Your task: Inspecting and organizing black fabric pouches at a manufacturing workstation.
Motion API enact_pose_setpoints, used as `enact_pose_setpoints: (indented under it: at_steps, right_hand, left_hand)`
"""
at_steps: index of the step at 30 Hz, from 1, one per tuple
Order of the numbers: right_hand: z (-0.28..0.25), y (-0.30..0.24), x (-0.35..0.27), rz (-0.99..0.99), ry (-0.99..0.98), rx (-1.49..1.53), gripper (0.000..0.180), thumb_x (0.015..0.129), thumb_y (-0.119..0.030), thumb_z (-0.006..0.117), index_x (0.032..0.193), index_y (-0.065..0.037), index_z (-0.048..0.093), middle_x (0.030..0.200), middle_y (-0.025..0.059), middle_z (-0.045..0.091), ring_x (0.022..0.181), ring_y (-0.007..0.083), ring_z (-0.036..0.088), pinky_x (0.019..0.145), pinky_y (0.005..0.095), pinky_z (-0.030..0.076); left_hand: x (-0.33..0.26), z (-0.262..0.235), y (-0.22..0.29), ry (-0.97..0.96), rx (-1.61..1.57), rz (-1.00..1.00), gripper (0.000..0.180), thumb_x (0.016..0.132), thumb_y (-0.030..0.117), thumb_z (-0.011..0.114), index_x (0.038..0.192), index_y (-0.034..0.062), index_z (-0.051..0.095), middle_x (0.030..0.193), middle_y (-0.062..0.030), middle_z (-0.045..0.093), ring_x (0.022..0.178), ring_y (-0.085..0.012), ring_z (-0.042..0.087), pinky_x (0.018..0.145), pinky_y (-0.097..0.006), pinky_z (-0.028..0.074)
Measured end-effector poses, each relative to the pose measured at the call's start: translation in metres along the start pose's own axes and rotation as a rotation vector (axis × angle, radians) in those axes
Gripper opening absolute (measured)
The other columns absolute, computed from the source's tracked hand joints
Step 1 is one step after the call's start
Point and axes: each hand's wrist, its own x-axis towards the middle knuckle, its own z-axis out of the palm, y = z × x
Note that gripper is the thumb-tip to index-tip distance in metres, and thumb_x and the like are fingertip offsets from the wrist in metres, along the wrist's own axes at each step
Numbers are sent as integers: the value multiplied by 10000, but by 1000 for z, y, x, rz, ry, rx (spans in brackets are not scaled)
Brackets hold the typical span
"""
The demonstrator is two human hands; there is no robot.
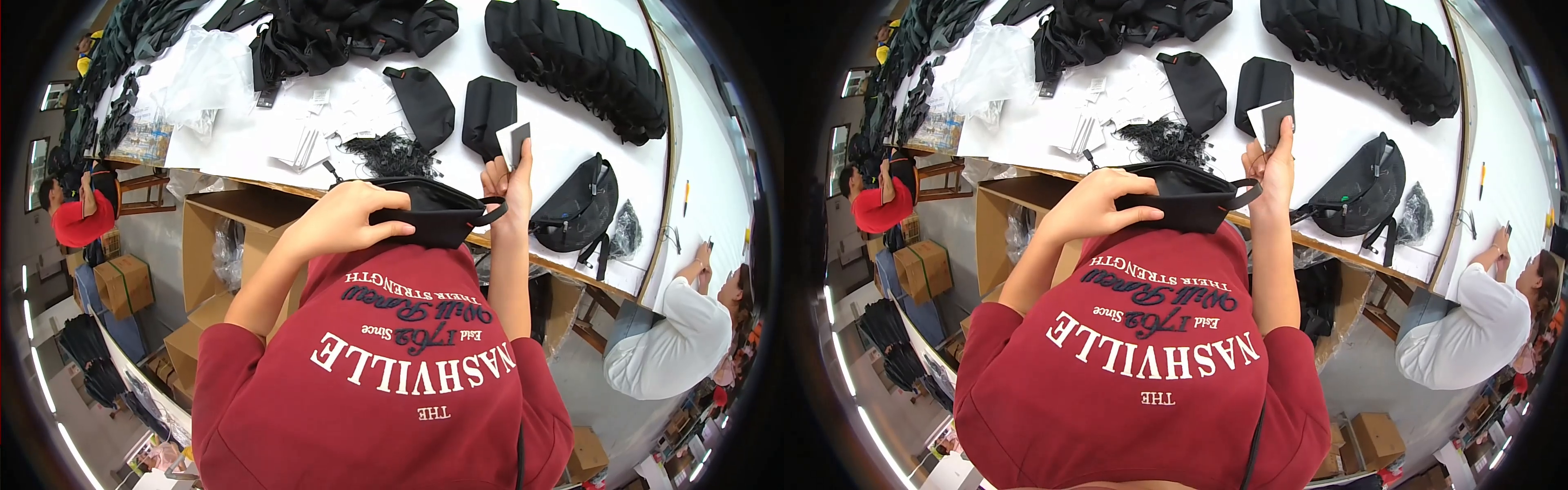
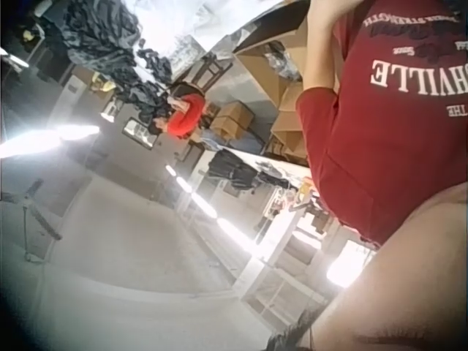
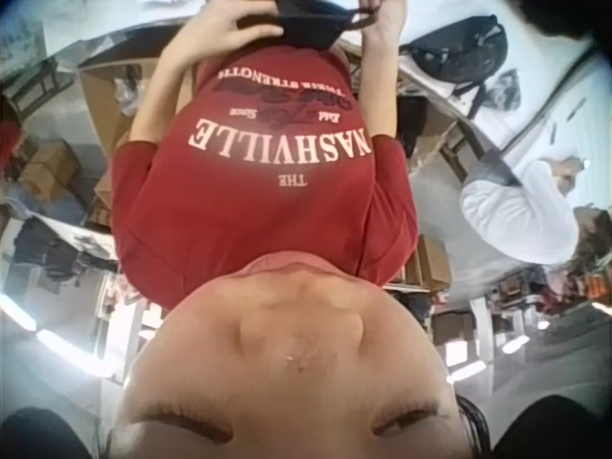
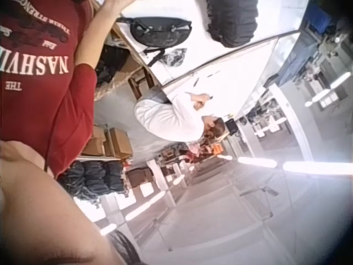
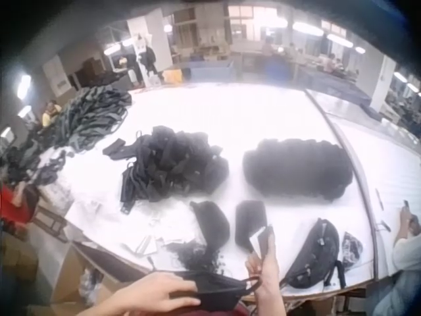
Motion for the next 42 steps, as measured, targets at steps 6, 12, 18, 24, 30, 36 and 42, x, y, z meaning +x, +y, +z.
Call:
enact_pose_setpoints:
  at_steps: [6, 12, 18, 24, 30, 36, 42]
  right_hand:
    - [10, -31, 14, -568, -193, -920, 506, 848, -317, 698, 496, -86, 416, 504, -95, 316, 498, 21, 246, 438, 244, 168]
    - [66, -38, -24, -445, -728, -1740, 490, 770, -364, 720, 566, 37, 528, 454, 88, 341, 410, 166, 299, 441, 334, 278]
    - [81, -47, -21, -462, -795, -1991, 411, 743, -432, 696, 626, -39, 671, 512, 123, 556, 529, 296, 584, 536, 365, 460]
    - [69, -35, -26, -518, -1066, -2010, 424, 774, -407, 672, 599, -21, 660, 520, 148, 555, 526, 321, 571, 540, 379, 462]
    - [64, -44, -38, -90, -924, -1700, 385, 758, -420, 713, 858, -48, 711, 530, 90, 541, 449, 184, 477, 481, 312, 372]
    - [42, -41, -34, -146, -927, -1842, 308, 719, -305, 756, 800, -18, 677, 496, 97, 470, 431, 174, 407, 466, 324, 348]
    - [32, -38, -43, -100, -902, -1675, 285, 728, -270, 748, 792, -3, 671, 485, 99, 458, 418, 182, 390, 461, 321, 348]
  left_hand:
    - [8, -1, -11, -204, -112, -282, 316, 783, 282, 691, 927, 8, 629, 742, -169, 622, 679, -304, 602, 626, -345, 454]
    - [10, -2, -12, -155, -8, -165, 295, 781, 263, 693, 940, 18, 646, 920, -160, 627, 777, -285, 614, 698, -355, 474]
    - [9, -6, 1, 120, 222, 179, 203, 720, 178, 732, 860, 52, 656, 1252, -165, 474, 1065, -344, 537, 867, -387, 464]
    - [15, -13, -7, 172, 273, 367, 179, 703, 132, 720, 831, 41, 635, 1239, -112, 534, 1075, -299, 528, 916, -377, 436]
    - [21, -15, -28, -15, 124, 186, 186, 749, 198, 712, 850, 54, 649, 825, -40, 593, 811, -235, 521, 760, -346, 420]
    - [79, -20, -180, 520, -136, -280, 228, 865, 205, 613, 1026, 44, 625, 997, -79, 651, 872, -181, 606, 815, -293, 459]
    - [62, -3, -270, 493, 546, -614, 276, 729, 161, 704, 963, 67, 591, 974, -127, 611, 1007, -297, 535, 872, -401, 429]
